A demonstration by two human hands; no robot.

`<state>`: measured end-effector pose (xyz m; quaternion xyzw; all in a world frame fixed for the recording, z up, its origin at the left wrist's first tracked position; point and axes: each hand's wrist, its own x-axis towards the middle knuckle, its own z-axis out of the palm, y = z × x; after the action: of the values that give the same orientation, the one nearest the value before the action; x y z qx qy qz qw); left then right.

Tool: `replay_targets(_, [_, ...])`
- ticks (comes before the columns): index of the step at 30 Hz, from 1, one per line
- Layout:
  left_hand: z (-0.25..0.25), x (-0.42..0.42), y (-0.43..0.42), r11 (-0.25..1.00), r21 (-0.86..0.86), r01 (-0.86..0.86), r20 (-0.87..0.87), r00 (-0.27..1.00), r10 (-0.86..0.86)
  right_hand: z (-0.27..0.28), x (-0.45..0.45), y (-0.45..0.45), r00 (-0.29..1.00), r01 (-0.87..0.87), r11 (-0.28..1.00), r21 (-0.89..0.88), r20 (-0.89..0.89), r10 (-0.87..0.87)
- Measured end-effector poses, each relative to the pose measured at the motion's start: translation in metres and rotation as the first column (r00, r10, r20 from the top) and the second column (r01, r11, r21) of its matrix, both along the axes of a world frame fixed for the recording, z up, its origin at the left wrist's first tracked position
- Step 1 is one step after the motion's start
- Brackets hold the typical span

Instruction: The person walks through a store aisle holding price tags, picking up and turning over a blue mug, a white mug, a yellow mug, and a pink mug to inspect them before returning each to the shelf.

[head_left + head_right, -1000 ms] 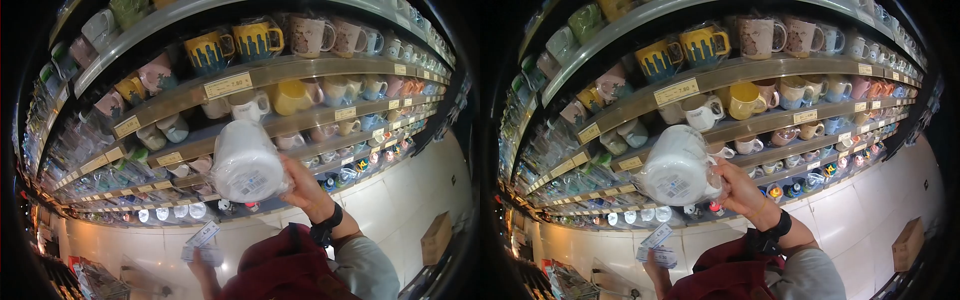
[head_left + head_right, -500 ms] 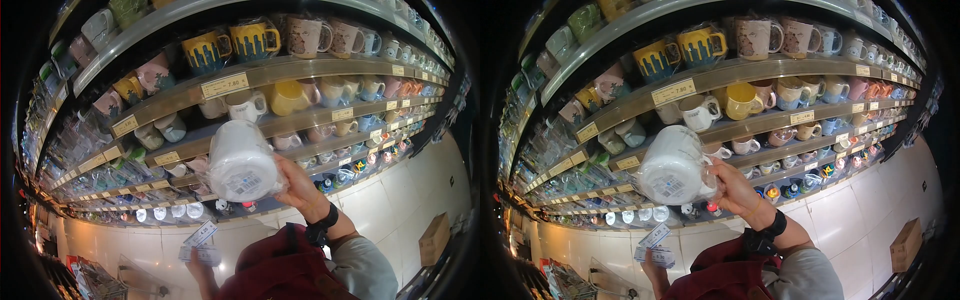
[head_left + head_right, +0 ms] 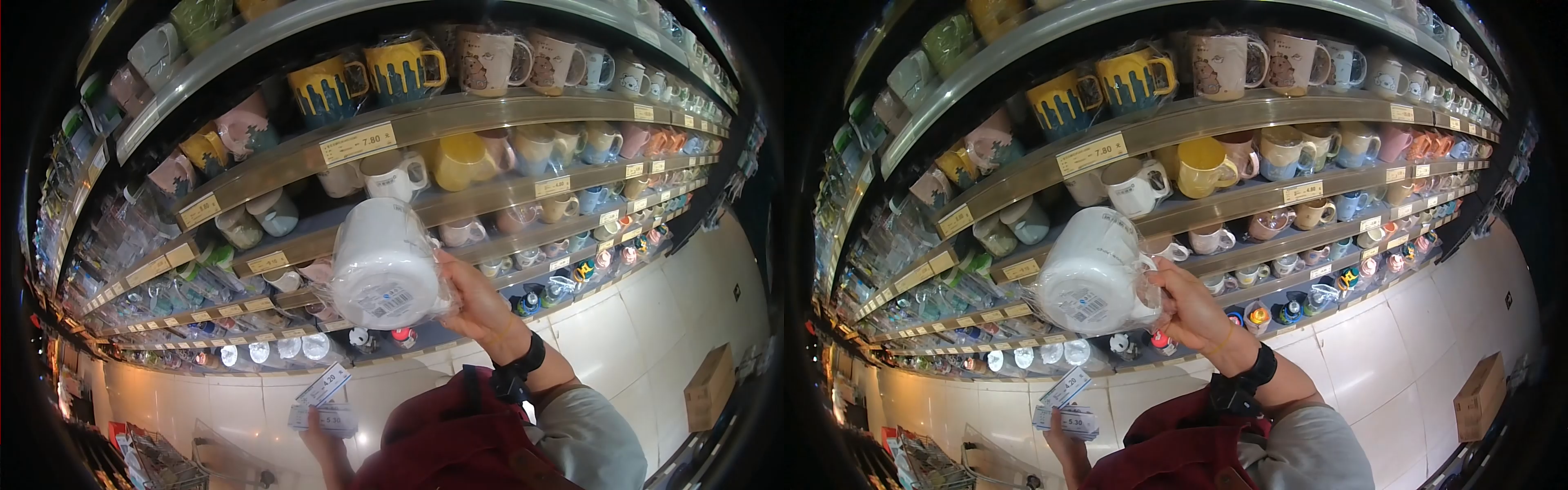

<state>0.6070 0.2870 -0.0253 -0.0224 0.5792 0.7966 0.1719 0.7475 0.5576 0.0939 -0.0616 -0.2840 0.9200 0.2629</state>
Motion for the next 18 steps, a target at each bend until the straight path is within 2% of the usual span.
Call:
replay_targets(10, [0.004,0.001,0.001,1.000,0.007,-0.009,0.001,1.000,0.009,0.001,0.000,0.001,1.000,-0.002,1.000,0.009,-0.007,0.002])
replay_targets(15, [0.003,0.000,-0.001,0.998,0.008,0.057,-0.009,0.998,-0.057,0.005,-0.001,-0.002,1.000,-0.004,1.000,0.025,-0.022,0.005])
replay_targets(18, [0.003,-0.001,0.000,0.999,0.001,0.038,0.007,0.999,-0.038,0.011,-0.001,-0.005,0.999,0.033,0.997,-0.069,-0.012,-0.034])
